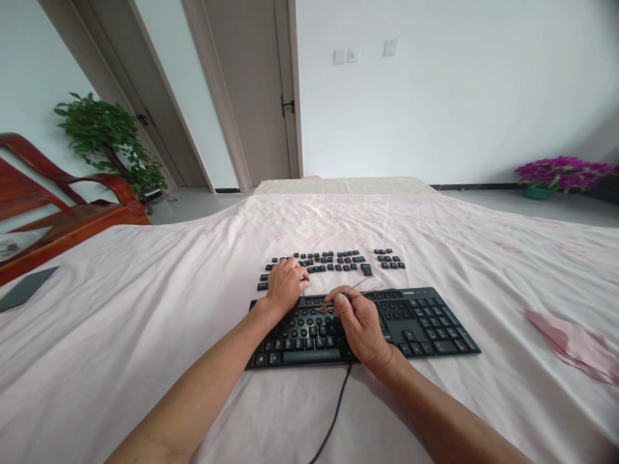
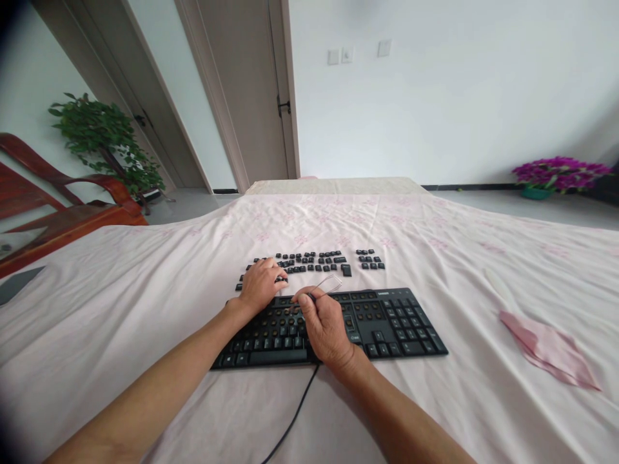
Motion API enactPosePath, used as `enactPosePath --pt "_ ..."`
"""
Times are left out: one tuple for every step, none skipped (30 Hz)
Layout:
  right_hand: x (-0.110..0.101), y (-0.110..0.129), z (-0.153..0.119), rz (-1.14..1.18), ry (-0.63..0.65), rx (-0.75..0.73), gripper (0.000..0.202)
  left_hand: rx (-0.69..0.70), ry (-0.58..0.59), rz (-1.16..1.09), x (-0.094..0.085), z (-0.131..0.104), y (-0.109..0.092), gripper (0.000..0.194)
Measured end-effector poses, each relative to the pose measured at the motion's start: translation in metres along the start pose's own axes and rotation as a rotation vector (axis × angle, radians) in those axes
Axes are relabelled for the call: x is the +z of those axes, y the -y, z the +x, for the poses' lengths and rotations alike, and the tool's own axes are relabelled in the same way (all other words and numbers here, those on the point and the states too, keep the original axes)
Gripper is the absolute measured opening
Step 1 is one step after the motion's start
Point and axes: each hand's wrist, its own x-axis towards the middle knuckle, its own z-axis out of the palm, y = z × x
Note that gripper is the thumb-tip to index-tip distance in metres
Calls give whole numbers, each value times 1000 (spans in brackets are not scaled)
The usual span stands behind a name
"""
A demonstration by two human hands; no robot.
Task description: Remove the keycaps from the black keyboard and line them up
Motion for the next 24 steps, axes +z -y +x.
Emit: enactPosePath --pt "0 0 0 3 2 -3 35 -9 1 -9 0 0 0 14" --pt "0 0 0 7 2 -6 35 -18 -3 -19 0 0 -1 16" --pt "0 0 0 11 3 -10 35 -25 -12 -28 -2 -1 -1 18" --pt "0 -1 0 13 2 -14 35 -30 -25 -37 -4 -3 -2 21" --pt "0 -1 0 15 0 -16 35 -33 -40 -49 -7 -5 -2 22" --pt "-1 -1 0 16 -3 -14 35 -29 -52 -65 -11 -9 -3 22" --pt "-1 -1 0 19 -5 -9 35 -21 -58 -85 -15 -14 -3 21" --pt "0 0 -1 23 -7 0 35 -6 -54 -108 -19 -20 -3 19" --pt "0 0 -1 31 -7 11 35 14 -43 -130 -23 -26 -3 20" --pt "0 0 -1 42 -9 22 35 34 -30 -139 -26 -33 -2 22" --pt "1 0 0 53 -9 32 36 51 -19 -139 -29 -40 -1 24" --pt "1 0 0 62 -10 37 36 60 -9 -135 -30 -47 0 25" --pt "1 0 1 69 -9 42 36 63 2 -128 -31 -54 1 26" --pt "1 1 2 72 -5 45 36 59 11 -123 -32 -59 2 26" --pt "1 1 3 72 3 49 35 51 18 -121 -31 -64 3 25" --pt "0 1 4 70 13 54 35 40 23 -123 -31 -68 3 24" --pt "-1 1 6 67 27 60 34 30 26 -128 -30 -71 3 23" --pt "-2 2 8 65 41 66 34 20 25 -136 -30 -74 3 22" --pt "-3 3 9 63 59 70 34 14 24 -146 -30 -76 3 21" --pt "-4 4 10 60 84 71 34 11 23 -157 -29 -78 2 20" --pt "-4 6 11 56 121 71 34 10 21 -168 -29 -79 2 19" --pt "-5 7 12 52 166 68 35 9 20 -178 -29 -81 2 19" --pt "-6 9 12 50 215 65 35 7 17 -189 -29 -83 1 19" --pt "-7 11 12 50 261 60 35 3 11 -199 -29 -84 1 19"
